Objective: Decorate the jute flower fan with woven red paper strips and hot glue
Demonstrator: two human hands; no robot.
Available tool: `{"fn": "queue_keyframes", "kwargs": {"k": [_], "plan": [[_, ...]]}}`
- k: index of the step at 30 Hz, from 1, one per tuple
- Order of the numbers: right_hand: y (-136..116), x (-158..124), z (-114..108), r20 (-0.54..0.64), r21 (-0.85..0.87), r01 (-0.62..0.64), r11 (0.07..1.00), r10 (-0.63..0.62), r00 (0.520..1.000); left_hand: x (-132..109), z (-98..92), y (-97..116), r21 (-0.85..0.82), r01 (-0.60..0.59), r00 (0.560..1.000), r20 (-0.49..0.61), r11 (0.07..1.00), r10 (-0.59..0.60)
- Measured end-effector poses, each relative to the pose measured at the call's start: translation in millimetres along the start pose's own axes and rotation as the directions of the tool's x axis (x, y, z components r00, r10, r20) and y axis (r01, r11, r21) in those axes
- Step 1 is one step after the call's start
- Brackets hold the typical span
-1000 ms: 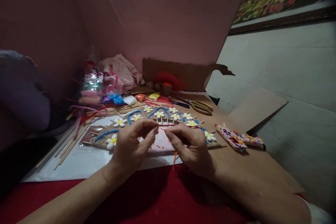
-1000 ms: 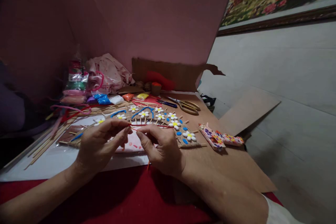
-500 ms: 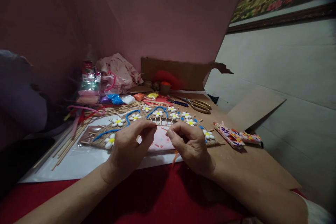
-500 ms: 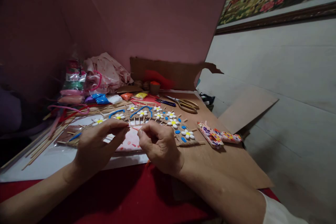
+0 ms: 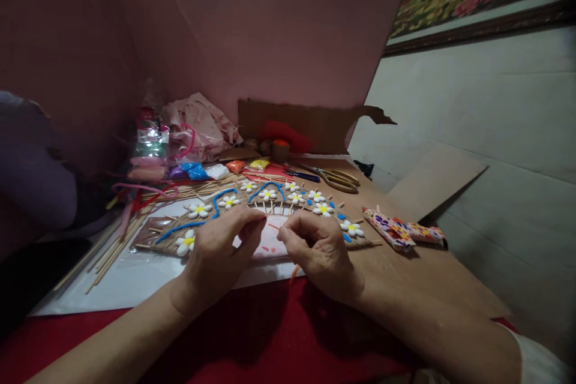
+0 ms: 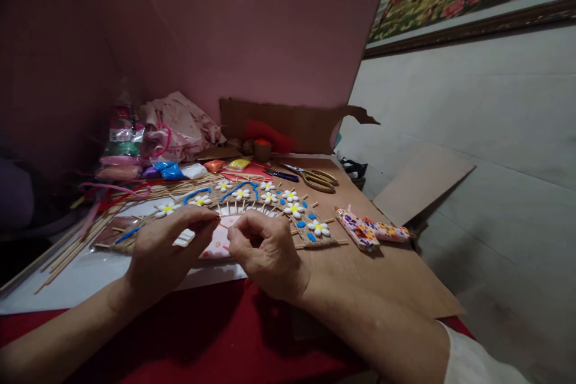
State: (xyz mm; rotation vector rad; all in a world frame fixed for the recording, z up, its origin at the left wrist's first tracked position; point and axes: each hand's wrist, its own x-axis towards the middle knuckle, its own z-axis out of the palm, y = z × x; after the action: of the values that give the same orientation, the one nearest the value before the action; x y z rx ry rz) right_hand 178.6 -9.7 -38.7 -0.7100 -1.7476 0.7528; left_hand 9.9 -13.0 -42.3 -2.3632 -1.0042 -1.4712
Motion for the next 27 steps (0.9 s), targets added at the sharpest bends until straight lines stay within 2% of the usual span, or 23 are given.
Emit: {"fn": "queue_keyframes", "kwargs": {"k": [6,19,27], "plan": [[1.7,-1.2,0.2,-0.019,-0.063,0.085,0.994,-0.086,0.996,2.2,-1.6,3.2,0.057,-0.097,0.995,-0.002,0.994,0.097],[0.1,-2.8,-0.4,0.004,-0.071,0.171,0.983,-0.171,0.985,1.1,-0.6,5.5,-0.028,-0.034,0.998,-0.051,0.999,0.033],[-1.7,-2.6,-0.9,-0.028,-0.110,0.215,0.970,-0.219,0.975,2.0,-0.8,4.9,-0.027,-0.065,0.997,-0.039,0.997,0.064]]}}
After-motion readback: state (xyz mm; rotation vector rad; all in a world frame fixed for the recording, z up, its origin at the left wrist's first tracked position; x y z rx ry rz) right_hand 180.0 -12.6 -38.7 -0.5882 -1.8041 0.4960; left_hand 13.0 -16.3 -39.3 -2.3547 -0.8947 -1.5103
